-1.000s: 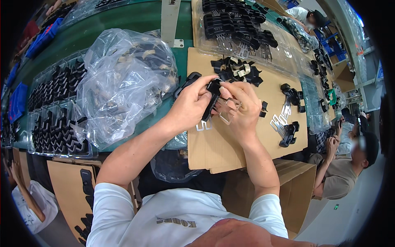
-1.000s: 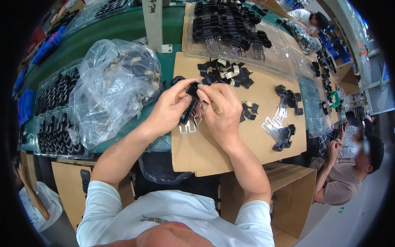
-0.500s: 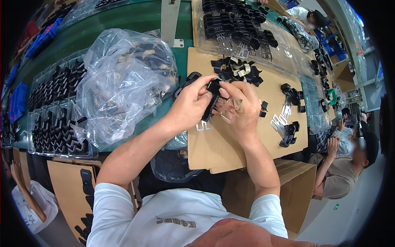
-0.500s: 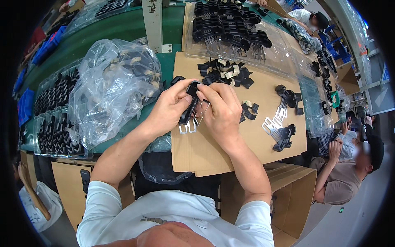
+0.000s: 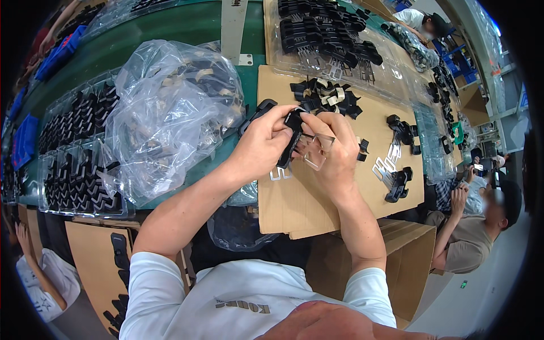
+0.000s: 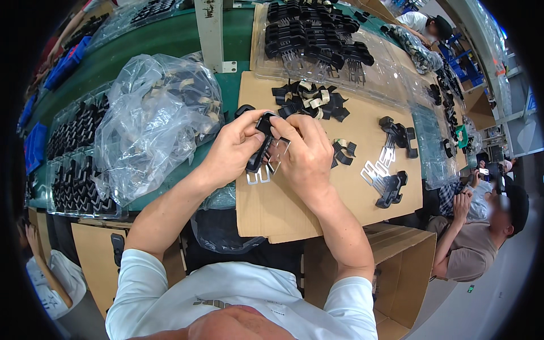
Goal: The person assembles brackets by peeling the adhesive backing from pads and attaching the pads onto plastic and metal clips by hand, placing the assembled components onto the cardboard surface.
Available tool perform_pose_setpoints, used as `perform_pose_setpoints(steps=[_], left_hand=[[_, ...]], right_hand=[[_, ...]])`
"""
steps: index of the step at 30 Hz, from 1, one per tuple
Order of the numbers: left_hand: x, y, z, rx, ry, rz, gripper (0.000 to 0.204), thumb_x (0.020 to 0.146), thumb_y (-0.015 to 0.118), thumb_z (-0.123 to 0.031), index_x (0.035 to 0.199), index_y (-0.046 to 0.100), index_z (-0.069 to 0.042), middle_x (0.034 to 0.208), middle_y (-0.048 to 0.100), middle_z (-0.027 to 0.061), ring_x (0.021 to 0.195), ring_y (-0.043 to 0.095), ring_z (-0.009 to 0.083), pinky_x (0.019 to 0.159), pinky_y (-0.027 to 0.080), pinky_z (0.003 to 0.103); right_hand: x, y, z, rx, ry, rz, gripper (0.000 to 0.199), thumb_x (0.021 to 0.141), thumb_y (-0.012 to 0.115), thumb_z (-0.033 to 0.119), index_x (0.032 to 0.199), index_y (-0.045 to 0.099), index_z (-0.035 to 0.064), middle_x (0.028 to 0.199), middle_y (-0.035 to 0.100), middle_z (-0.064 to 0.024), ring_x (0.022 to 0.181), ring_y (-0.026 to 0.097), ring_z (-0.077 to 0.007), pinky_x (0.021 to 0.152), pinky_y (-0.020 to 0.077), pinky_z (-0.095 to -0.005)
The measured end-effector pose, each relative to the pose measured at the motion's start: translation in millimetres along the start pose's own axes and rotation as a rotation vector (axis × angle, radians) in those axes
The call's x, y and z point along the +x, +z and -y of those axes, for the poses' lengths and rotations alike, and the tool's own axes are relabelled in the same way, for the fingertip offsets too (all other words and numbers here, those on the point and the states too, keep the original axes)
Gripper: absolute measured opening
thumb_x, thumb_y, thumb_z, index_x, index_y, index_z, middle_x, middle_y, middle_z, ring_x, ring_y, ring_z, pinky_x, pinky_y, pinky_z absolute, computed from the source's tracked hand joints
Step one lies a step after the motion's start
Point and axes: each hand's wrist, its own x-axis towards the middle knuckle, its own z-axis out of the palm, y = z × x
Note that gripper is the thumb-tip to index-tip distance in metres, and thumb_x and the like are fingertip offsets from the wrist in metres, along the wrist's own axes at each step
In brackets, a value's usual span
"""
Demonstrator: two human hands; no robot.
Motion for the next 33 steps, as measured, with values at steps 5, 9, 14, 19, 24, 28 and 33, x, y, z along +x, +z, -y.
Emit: perform_pose_setpoints(steps=[5, 9, 14, 19, 24, 28, 33], left_hand=[[0, 1, -2, -0.022, -0.015, -0.010, 0.037, 0.103, 0.049, 0.006, 0.139, 0.053, 0.001, 0.103, 0.072, 0.0092, 0.080, 0.064, 0.0077, 0.068, 0.051, 0.020], [0, -1, -2, 0.004, -0.022, -0.019, 0.033, 0.104, 0.051, 0.004, 0.136, 0.054, 0.002, 0.103, 0.072, 0.0089, 0.080, 0.063, 0.0072, 0.067, 0.051, 0.019], [-1, -1, -3, 0.050, -0.026, -0.027, 0.028, 0.104, 0.052, 0.001, 0.132, 0.056, 0.002, 0.100, 0.072, 0.0088, 0.078, 0.064, 0.0075, 0.066, 0.051, 0.020], [-1, 1, -5, 0.033, -0.022, -0.043, 0.022, 0.103, 0.053, 0.000, 0.125, 0.057, 0.003, 0.095, 0.072, 0.0086, 0.075, 0.064, 0.0092, 0.064, 0.052, 0.023], [0, -1, -3, 0.038, -0.030, -0.046, 0.016, 0.105, 0.054, -0.001, 0.121, 0.058, 0.000, 0.093, 0.070, 0.0061, 0.076, 0.063, 0.0069, 0.062, 0.048, 0.018], [0, -2, -4, 0.050, -0.022, -0.051, 0.012, 0.106, 0.054, -0.003, 0.117, 0.057, -0.001, 0.090, 0.069, 0.0061, 0.074, 0.063, 0.0074, 0.062, 0.048, 0.018], [1, -3, 0, 0.012, -0.013, -0.065, 0.009, 0.108, 0.053, -0.006, 0.116, 0.056, -0.002, 0.087, 0.068, 0.0070, 0.071, 0.063, 0.0082, 0.061, 0.049, 0.019]], right_hand=[[1, 0, 1, -0.025, -0.046, -0.001, 0.046, 0.063, 0.078, -0.004, 0.107, 0.076, 0.0085, 0.097, 0.064, -0.0056, 0.079, 0.060, -0.0216, 0.066, 0.0497, -0.0335], [0, 1, 2, -0.031, -0.062, 0.004, 0.045, 0.063, 0.077, -0.004, 0.106, 0.076, 0.0088, 0.097, 0.064, -0.0058, 0.077, 0.060, -0.0216, 0.065, 0.0493, -0.0332], [-2, -1, 3, -0.057, -0.055, 0.035, 0.046, 0.066, 0.075, -0.004, 0.109, 0.076, 0.0098, 0.099, 0.063, -0.0065, 0.074, 0.058, -0.0209, 0.063, 0.0484, -0.0322], [-4, -2, 3, -0.104, -0.062, 0.096, 0.048, 0.071, 0.071, -0.002, 0.117, 0.076, 0.0113, 0.103, 0.063, -0.0073, 0.075, 0.057, -0.0198, 0.065, 0.0472, -0.0314], [-3, 0, 4, -0.139, -0.114, 0.066, 0.040, 0.070, 0.074, 0.001, 0.109, 0.076, 0.0097, 0.099, 0.061, -0.0062, 0.067, 0.053, -0.0180, 0.060, 0.0458, -0.0300], [-7, 3, 0, -0.182, -0.159, 0.055, 0.043, 0.071, 0.075, 0.003, 0.113, 0.076, 0.0104, 0.102, 0.061, -0.0059, 0.068, 0.053, -0.0173, 0.060, 0.0454, -0.0298], [-10, 5, -1, -0.229, -0.179, 0.072, 0.051, 0.072, 0.076, 0.004, 0.122, 0.074, 0.0116, 0.104, 0.061, -0.0059, 0.068, 0.053, -0.0173, 0.061, 0.0456, -0.0296]])
